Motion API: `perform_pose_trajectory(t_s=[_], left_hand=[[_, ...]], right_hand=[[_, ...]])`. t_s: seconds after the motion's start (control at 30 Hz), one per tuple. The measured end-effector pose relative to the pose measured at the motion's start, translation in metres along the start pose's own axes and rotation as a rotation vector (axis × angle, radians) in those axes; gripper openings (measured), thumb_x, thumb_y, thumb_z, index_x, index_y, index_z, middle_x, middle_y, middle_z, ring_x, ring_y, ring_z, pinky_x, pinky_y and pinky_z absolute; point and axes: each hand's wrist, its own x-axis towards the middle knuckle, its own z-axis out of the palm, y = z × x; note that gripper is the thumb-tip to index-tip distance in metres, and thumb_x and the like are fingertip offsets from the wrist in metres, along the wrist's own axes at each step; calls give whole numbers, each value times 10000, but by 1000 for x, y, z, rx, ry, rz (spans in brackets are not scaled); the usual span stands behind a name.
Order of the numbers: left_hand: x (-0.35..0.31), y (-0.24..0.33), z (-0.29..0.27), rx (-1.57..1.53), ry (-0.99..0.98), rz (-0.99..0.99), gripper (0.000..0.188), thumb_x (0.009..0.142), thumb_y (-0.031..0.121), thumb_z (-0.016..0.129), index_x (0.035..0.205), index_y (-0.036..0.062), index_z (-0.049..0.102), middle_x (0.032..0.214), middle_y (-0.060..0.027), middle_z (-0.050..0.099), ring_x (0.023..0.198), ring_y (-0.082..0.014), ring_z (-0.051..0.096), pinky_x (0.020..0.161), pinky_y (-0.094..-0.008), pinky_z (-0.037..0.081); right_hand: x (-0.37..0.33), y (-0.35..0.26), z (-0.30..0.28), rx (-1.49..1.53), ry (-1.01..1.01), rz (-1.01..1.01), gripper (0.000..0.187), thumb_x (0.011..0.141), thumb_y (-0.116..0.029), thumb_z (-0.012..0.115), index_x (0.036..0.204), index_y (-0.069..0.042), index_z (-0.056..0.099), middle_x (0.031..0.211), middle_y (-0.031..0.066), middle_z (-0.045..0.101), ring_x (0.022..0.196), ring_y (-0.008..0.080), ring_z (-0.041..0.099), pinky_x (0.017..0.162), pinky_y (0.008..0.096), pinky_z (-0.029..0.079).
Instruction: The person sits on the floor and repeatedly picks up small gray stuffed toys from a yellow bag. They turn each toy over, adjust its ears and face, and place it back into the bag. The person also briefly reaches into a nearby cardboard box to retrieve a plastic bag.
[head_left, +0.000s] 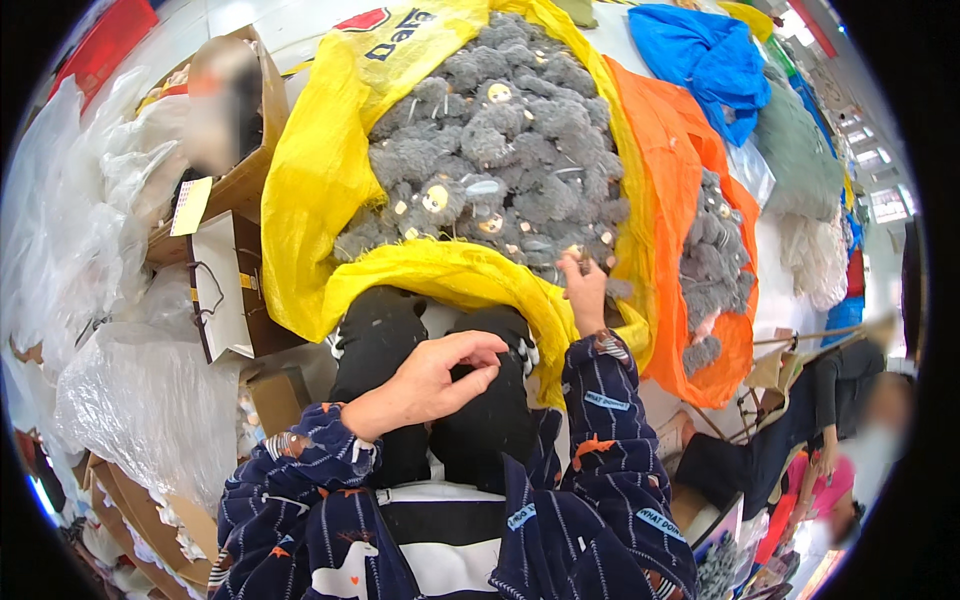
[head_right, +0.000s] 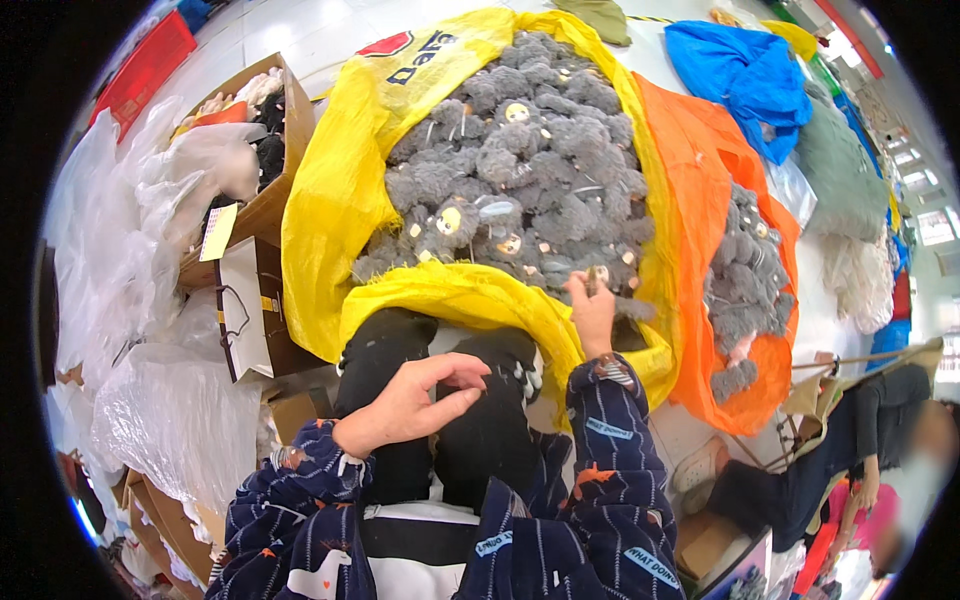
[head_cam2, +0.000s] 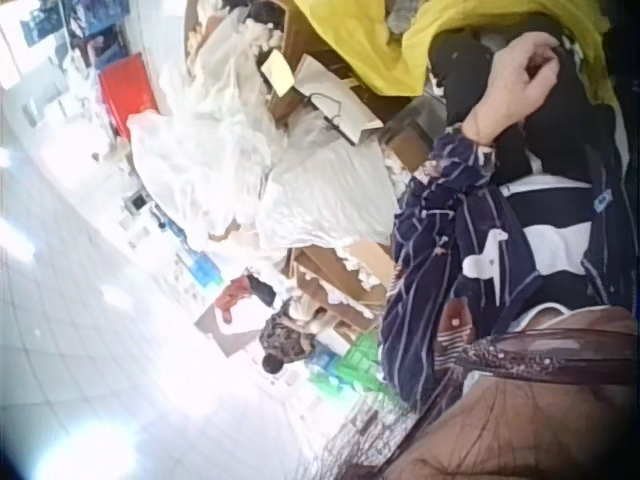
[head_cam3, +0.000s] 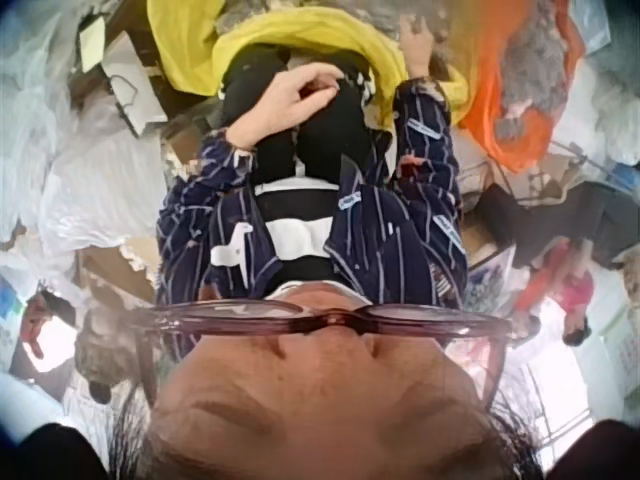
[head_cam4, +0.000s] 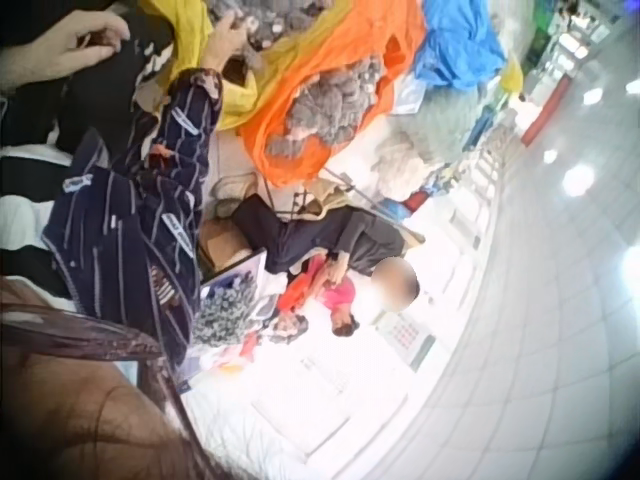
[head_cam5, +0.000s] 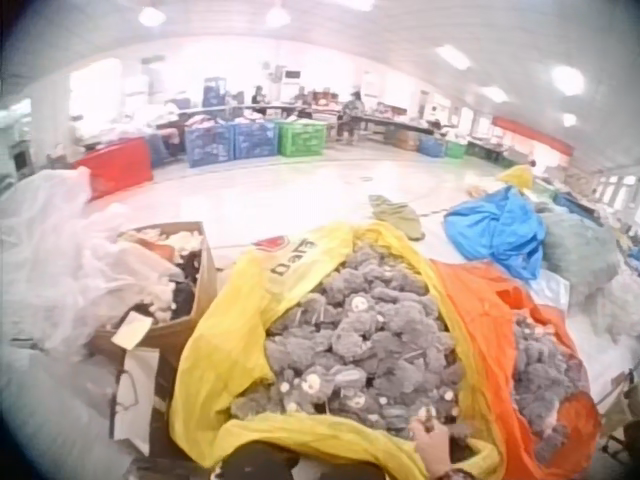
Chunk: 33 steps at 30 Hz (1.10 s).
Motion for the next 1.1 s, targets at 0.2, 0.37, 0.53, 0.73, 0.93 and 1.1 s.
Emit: perform_pose_trajectory(t_s=[0.2, 0.37, 0.53, 0.73, 0.93, 1.1], left_hand=[[6, -4, -17, -315, -103, -200, 246, 872, 87, 525, 1110, 28, 505, 936, -45, 587, 884, -99, 539, 774, -239, 427], [3, -2, -31, -499, -117, -247, 249, 883, 90, 521, 1122, 25, 495, 946, -48, 582, 880, -88, 541, 765, -231, 434], [-4, -2, -44, -614, -143, -281, 262, 890, 76, 505, 1145, 22, 478, 981, -41, 564, 927, -92, 532, 810, -230, 421], [-12, -4, -49, -708, -107, -230, 256, 894, 75, 497, 1143, 20, 474, 1002, -48, 561, 960, -106, 535, 830, -234, 424], [-19, -5, -44, -599, 188, 17, 194, 894, 69, 490, 1074, 7, 527, 1019, -40, 565, 956, -106, 529, 855, -244, 412], [-37, 8, -50, 194, 592, 395, 317, 804, 92, 565, 1087, -40, 510, 1067, -131, 511, 1014, -235, 487, 898, -308, 362]], right_hand=[[62, 19, 104, -46, -229, 151, 268, 780, -269, 609, 853, -13, 635, 695, 22, 610, 529, 95, 530, 412, 236, 412], [102, 52, 174, 117, -141, 463, 305, 735, -298, 665, 844, -24, 586, 651, 35, 547, 490, 132, 508, 374, 257, 411], [114, 47, 208, 452, 109, 602, 324, 714, -263, 692, 875, -37, 525, 615, 19, 473, 483, 122, 454, 389, 244, 409], [86, -26, 194, 301, 23, 106, 221, 782, -219, 635, 811, -14, 560, 619, 0, 512, 455, 86, 457, 407, 240, 382], [4, -141, 124, 211, -88, -221, 164, 793, -152, 635, 828, -12, 556, 624, -9, 515, 488, 67, 460, 447, 219, 373], [-99, -210, 63, 422, -167, -106, 128, 784, -104, 639, 823, -7, 566, 676, 12, 558, 504, 81, 483, 443, 215, 392]])
